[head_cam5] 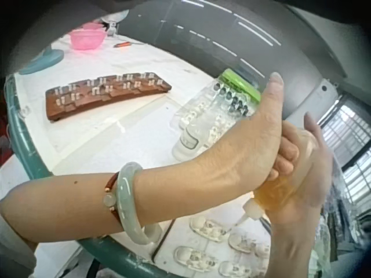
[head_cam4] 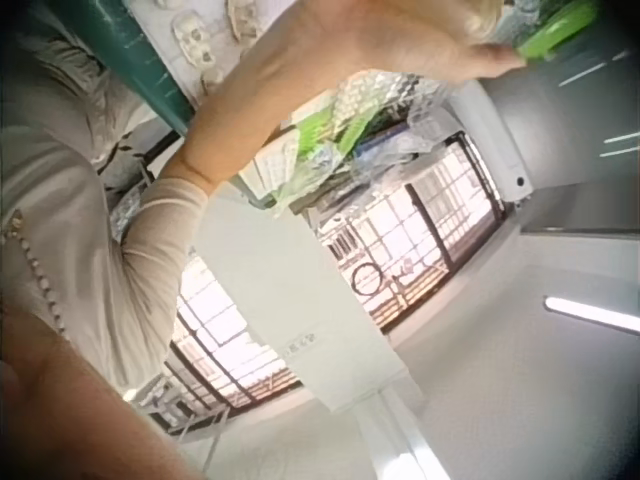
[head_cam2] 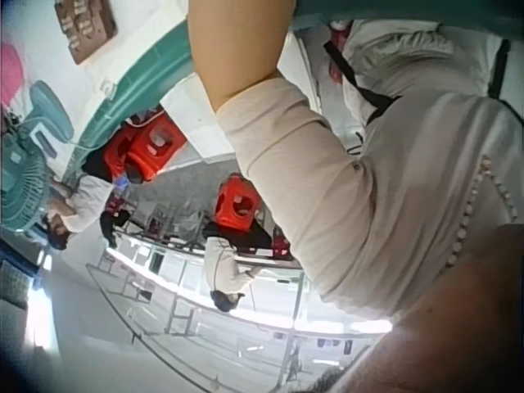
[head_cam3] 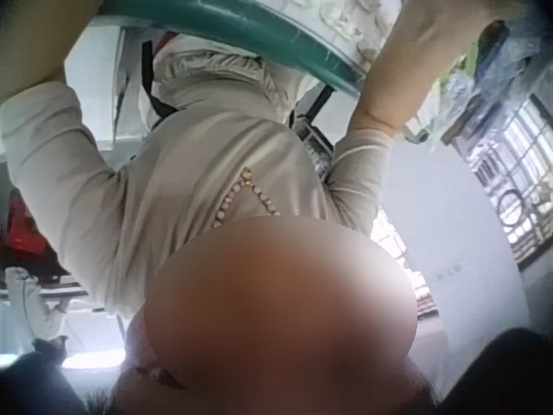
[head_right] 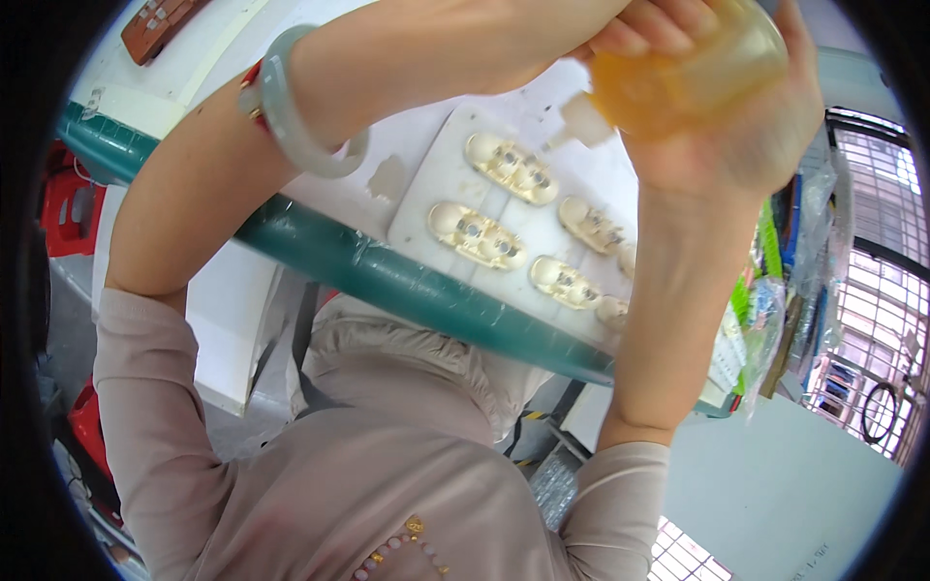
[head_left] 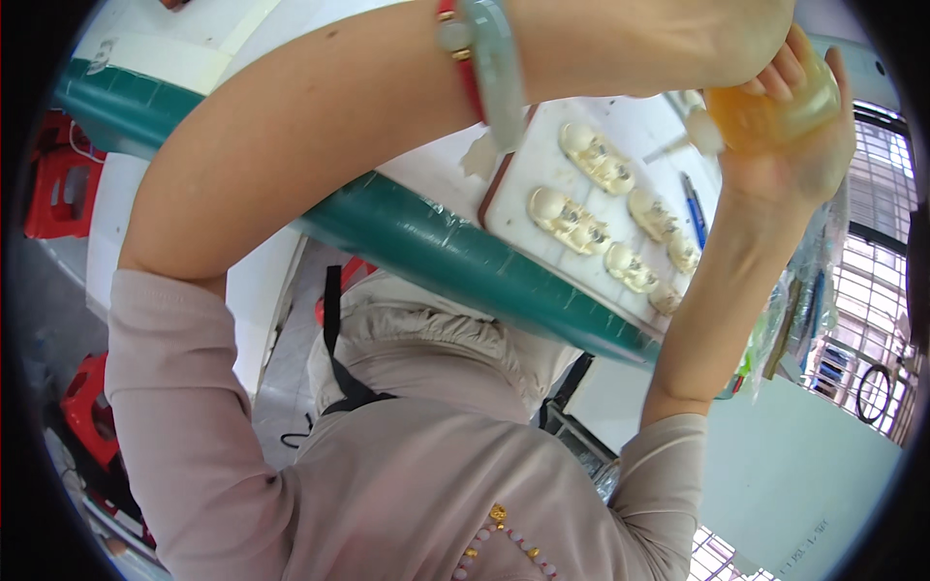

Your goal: The person uses a squeeze bottle to dispense a yellow liquid into small, white, oval-shaped molds arranged on a tray. The person briefly walks to a window to remove the cap from the bottle before returning to the table to continue filling the molds systematically.

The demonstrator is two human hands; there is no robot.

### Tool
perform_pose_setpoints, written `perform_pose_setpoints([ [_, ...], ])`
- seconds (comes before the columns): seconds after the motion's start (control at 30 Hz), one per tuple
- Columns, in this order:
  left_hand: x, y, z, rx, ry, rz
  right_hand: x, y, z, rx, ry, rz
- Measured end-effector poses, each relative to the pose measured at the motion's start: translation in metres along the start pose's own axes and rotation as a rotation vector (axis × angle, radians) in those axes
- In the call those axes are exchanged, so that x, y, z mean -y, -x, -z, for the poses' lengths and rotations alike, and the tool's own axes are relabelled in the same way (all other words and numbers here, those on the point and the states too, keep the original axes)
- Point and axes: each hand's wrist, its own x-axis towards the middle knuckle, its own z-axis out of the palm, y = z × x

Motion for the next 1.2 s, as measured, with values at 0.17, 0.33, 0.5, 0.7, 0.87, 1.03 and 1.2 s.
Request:
perform_pose_setpoints([
  [0.17, 0.011, -0.015, 0.004, 0.127, 0.036, 0.081, 0.02, -0.004, 0.011, -0.067, -0.501, -0.064],
  [0.33, 0.008, -0.009, 0.002, 0.084, 0.057, 0.17, 0.021, -0.011, 0.007, -0.244, -0.428, 0.002],
  [0.5, 0.008, -0.009, 0.003, 0.052, 0.089, 0.204, 0.018, -0.014, 0.005, -0.149, -0.76, -0.109],
  [0.7, 0.011, -0.008, 0.003, 0.036, 0.107, 0.209, 0.014, -0.015, 0.005, -0.213, -0.778, -0.097],
  [0.87, 0.013, -0.007, 0.004, 0.028, 0.116, 0.242, 0.012, -0.015, 0.009, -0.147, -0.766, -0.109],
  [1.03, 0.009, -0.005, 0.007, 0.084, 0.133, 0.198, 0.011, -0.007, -0.001, -0.121, -0.417, -0.004],
  [1.2, -0.002, -0.003, 0.01, 0.119, 0.059, 0.141, 0.013, -0.001, -0.011, -0.058, -0.271, 0.014],
])
